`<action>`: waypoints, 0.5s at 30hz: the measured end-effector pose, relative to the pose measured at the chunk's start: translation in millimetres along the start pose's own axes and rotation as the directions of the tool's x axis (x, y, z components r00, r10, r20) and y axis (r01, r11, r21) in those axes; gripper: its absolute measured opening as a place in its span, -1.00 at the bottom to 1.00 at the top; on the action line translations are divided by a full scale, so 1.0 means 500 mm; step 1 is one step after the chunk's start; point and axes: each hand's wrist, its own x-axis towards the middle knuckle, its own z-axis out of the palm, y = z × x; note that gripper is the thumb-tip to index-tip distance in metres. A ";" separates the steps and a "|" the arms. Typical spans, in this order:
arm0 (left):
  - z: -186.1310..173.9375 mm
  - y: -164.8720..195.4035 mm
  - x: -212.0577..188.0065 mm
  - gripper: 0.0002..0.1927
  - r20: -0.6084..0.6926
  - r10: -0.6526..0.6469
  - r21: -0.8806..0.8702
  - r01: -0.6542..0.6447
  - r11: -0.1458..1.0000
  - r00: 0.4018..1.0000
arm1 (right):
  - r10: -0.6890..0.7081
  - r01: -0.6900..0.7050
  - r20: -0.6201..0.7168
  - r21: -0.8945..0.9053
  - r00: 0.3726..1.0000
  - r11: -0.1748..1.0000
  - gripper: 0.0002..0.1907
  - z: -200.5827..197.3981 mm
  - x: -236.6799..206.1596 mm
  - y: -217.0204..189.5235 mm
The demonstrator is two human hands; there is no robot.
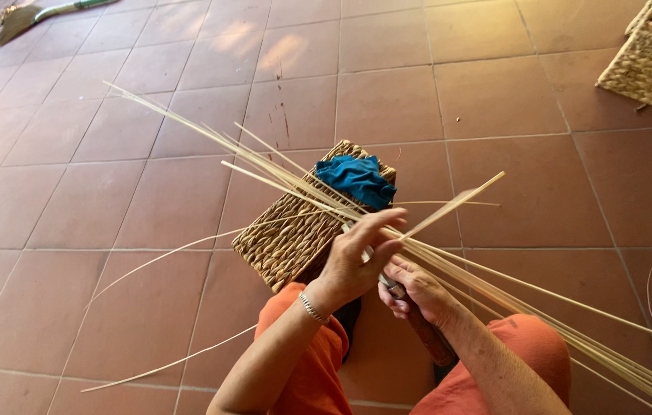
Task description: The person sits on a tiled floor and uses a knife to split long bamboo strips into thinner strands. They repeatedly hold the bundle, position the knife, and shave or split the strips while resting them on a small woven basket.
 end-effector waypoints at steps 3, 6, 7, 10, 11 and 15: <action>-0.026 -0.025 -0.030 -0.61 -0.078 -0.225 0.148 0.235 0.961 0.971 | -0.131 0.118 0.084 0.148 0.988 0.982 -0.70 -0.002 -0.015 -0.024; -0.054 -0.052 -0.076 -0.75 -0.014 -0.288 0.279 0.280 0.919 0.958 | -0.203 0.173 0.134 0.207 0.970 0.963 -0.68 0.009 -0.031 -0.039; -0.060 -0.060 -0.091 -0.81 0.037 -0.450 0.194 0.435 0.879 0.892 | -0.215 0.176 0.156 0.229 0.964 0.957 -0.66 0.015 -0.032 -0.044; -0.057 -0.080 -0.119 -0.86 0.057 -0.577 -0.037 0.580 0.814 0.815 | -0.254 0.190 0.231 0.266 0.939 0.945 -0.59 0.031 -0.031 -0.054; -0.057 -0.086 -0.123 -0.87 0.032 -0.571 -0.115 0.571 0.813 0.820 | -0.272 0.204 0.256 0.262 0.928 0.943 -0.55 0.033 -0.029 -0.058; -0.092 -0.100 -0.137 -0.91 -0.039 -0.466 0.069 0.467 0.881 0.884 | -0.287 0.237 0.271 0.203 0.919 0.950 -0.56 0.041 -0.024 -0.052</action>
